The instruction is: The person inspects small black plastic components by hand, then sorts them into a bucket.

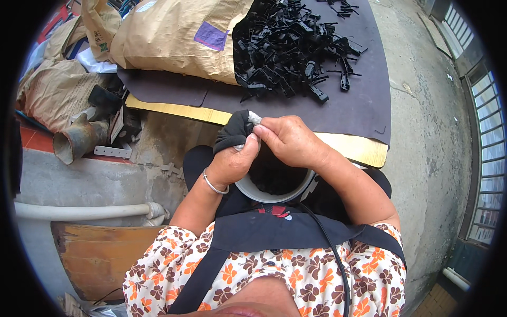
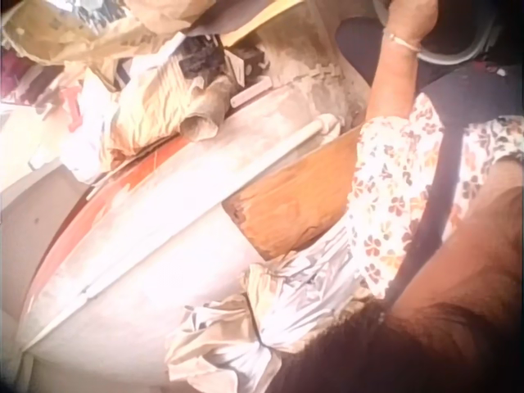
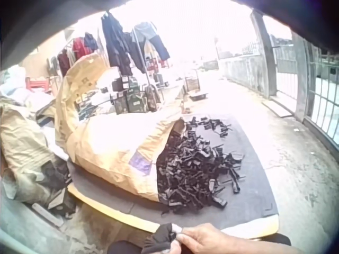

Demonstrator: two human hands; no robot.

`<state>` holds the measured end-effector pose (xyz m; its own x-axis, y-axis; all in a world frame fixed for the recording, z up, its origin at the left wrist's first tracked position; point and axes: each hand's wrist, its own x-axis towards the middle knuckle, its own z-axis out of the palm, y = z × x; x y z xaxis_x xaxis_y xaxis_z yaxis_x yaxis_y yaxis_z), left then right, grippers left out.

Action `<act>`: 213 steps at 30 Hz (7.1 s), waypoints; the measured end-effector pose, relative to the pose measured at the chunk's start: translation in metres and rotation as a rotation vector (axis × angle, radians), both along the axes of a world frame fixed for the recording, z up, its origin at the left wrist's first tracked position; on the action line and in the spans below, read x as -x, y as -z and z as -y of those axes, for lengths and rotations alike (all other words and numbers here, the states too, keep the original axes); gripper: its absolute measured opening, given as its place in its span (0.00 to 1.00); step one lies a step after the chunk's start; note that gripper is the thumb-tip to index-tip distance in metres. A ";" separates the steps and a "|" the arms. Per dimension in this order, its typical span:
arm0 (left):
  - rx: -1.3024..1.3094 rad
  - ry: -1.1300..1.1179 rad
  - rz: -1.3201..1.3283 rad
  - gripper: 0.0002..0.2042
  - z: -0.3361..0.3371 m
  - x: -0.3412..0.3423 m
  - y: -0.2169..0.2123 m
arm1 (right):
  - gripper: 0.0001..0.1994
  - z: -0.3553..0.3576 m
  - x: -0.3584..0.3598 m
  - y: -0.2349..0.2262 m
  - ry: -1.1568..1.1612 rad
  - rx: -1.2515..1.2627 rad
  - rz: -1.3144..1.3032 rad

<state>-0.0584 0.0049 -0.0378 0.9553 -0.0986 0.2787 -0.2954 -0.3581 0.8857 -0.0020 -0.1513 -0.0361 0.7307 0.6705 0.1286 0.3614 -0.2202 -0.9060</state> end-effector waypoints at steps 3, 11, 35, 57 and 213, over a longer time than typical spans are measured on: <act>-0.123 -0.069 0.116 0.05 0.002 0.004 0.001 | 0.12 -0.007 0.005 0.011 0.039 -0.057 0.020; -0.539 -0.122 0.337 0.14 -0.015 0.003 -0.001 | 0.13 0.016 -0.030 0.012 0.531 0.379 0.707; 0.267 0.054 -0.206 0.19 -0.003 0.001 -0.006 | 0.14 0.020 0.001 -0.016 0.051 -0.106 0.276; -0.041 -0.049 0.086 0.16 0.009 -0.001 0.008 | 0.12 0.010 0.003 -0.001 0.062 -0.059 0.102; 0.486 0.286 -0.411 0.16 0.002 0.006 -0.004 | 0.06 0.016 0.005 0.012 0.093 -0.341 -0.237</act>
<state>-0.0644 0.0031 -0.0339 0.9479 -0.3175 -0.0240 0.0748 0.1488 0.9860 -0.0066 -0.1670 -0.0480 0.8219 0.5486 0.1532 0.1275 0.0851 -0.9882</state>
